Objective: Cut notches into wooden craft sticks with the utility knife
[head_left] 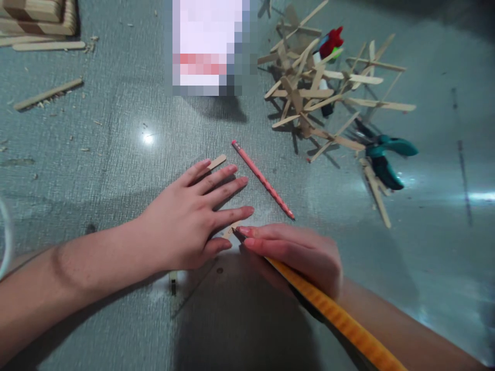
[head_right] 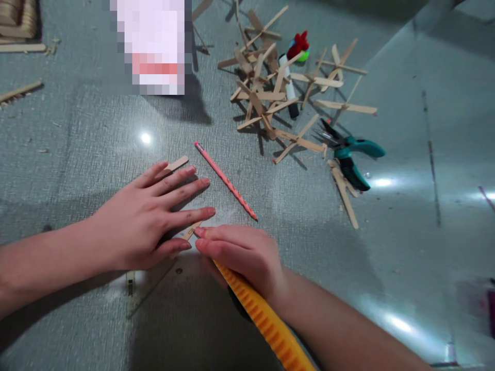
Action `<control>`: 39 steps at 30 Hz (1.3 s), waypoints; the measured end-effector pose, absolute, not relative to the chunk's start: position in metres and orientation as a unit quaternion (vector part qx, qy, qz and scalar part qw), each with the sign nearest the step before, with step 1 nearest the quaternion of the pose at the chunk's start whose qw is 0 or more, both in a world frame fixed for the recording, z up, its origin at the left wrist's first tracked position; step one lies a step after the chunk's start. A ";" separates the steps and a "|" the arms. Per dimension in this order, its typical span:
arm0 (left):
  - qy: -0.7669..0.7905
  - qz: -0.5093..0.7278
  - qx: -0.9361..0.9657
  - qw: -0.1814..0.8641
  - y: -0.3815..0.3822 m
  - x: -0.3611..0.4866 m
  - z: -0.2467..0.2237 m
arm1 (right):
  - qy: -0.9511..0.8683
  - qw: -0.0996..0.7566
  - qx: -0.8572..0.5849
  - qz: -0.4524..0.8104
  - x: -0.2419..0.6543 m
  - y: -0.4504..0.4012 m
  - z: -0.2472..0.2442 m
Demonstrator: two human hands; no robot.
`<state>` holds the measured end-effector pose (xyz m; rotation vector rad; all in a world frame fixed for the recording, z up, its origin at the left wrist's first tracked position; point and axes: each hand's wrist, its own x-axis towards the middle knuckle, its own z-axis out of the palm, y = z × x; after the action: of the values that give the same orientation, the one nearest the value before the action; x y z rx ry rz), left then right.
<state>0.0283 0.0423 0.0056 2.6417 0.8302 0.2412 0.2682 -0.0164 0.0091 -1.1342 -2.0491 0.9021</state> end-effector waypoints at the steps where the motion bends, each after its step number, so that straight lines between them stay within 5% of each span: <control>1: 0.295 0.087 0.934 0.181 0.042 0.028 0.006 | -0.788 0.316 -0.416 0.326 0.268 -0.016 0.009; 39: 0.278 0.075 0.937 0.195 0.044 0.028 0.006 | -0.795 0.341 -0.388 0.318 0.266 -0.010 0.007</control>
<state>0.0280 0.0443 0.0064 2.6276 0.7802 0.2105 0.2655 -0.0096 0.0072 -1.0099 -2.0688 0.8274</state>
